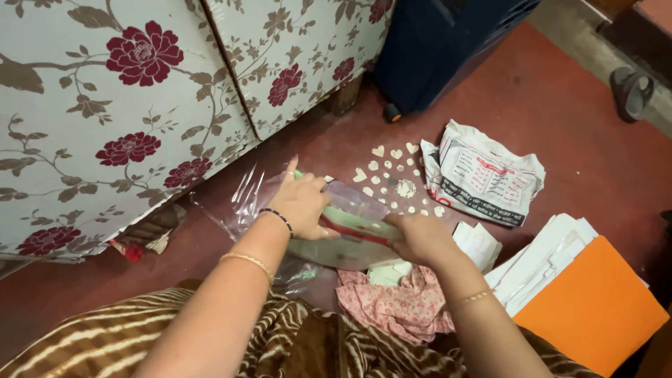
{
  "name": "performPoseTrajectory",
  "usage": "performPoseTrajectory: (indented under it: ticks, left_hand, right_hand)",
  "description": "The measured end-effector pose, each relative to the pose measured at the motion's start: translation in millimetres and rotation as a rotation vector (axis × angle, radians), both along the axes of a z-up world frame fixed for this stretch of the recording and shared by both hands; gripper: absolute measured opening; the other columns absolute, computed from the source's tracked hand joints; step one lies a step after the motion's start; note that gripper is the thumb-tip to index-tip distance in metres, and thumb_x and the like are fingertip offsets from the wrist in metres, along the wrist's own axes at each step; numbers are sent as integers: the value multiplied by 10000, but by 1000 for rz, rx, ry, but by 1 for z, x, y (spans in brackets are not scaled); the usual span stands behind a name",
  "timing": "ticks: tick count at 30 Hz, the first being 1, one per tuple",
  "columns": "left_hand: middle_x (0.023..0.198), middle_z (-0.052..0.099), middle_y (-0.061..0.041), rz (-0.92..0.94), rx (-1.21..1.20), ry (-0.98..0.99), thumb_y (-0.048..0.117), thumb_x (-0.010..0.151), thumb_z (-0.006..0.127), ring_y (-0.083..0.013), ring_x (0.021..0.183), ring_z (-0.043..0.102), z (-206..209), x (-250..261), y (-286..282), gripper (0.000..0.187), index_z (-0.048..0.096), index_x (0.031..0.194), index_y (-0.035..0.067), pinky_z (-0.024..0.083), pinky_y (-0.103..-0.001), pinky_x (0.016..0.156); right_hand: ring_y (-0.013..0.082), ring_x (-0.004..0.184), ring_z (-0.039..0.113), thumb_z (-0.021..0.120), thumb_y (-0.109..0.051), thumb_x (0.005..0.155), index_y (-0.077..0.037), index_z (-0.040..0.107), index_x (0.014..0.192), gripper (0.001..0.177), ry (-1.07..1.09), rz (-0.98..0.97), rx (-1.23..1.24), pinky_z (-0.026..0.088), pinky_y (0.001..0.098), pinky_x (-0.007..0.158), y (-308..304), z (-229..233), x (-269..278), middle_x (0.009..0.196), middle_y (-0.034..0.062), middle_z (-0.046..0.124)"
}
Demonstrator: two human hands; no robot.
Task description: The person sits on the floor and organizes a stack of papers and notebooks. They wipe the items with a cloth, place them into a plastic sleeve, and then remove them again, repeating the process while sorting the items into piles.
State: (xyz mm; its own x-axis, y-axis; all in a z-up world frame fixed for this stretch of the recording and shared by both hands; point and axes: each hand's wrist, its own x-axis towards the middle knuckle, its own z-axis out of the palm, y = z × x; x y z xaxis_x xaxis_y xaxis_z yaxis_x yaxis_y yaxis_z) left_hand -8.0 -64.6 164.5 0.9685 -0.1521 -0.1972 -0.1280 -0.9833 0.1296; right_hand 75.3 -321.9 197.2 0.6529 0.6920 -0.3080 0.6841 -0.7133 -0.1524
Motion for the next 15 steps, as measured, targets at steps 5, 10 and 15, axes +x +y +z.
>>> performPoseTrajectory:
  ticks: [5, 10, 15]
  left_hand:
    - [1155, 662, -40, 8, -107, -157, 532, 655, 840, -277, 1246, 514, -35, -3, -7, 525, 789, 1058, 201, 196, -609, 1184]
    - [1278, 606, -128, 148, -157, -248, 566, 495, 923, -404, 1352, 449, -2, -18, 0, 533, 830, 891, 221, 208, -630, 1203]
    - [1429, 507, -82, 471, -478, 23, 473, 493, 982, -303, 1235, 604, -36, -23, 20, 533, 812, 936, 230, 499, -392, 1045]
  right_hand:
    - [339, 936, 710, 836, -465, 731, -236, 672, 1247, 588, 59, -50, -248, 569, 464, 830, -10, -25, 2, 994, 137, 737]
    - [313, 980, 729, 859, -515, 656, -249, 687, 1254, 676, 56, -139, -219, 577, 435, 878, -13, -2, -1, 1048, 116, 761]
    - [342, 1259, 530, 1007, -447, 443, -204, 777, 1137, 771, -67, -53, 49, 455, 445, 1026, -57, -14, 35, 1371, 156, 603]
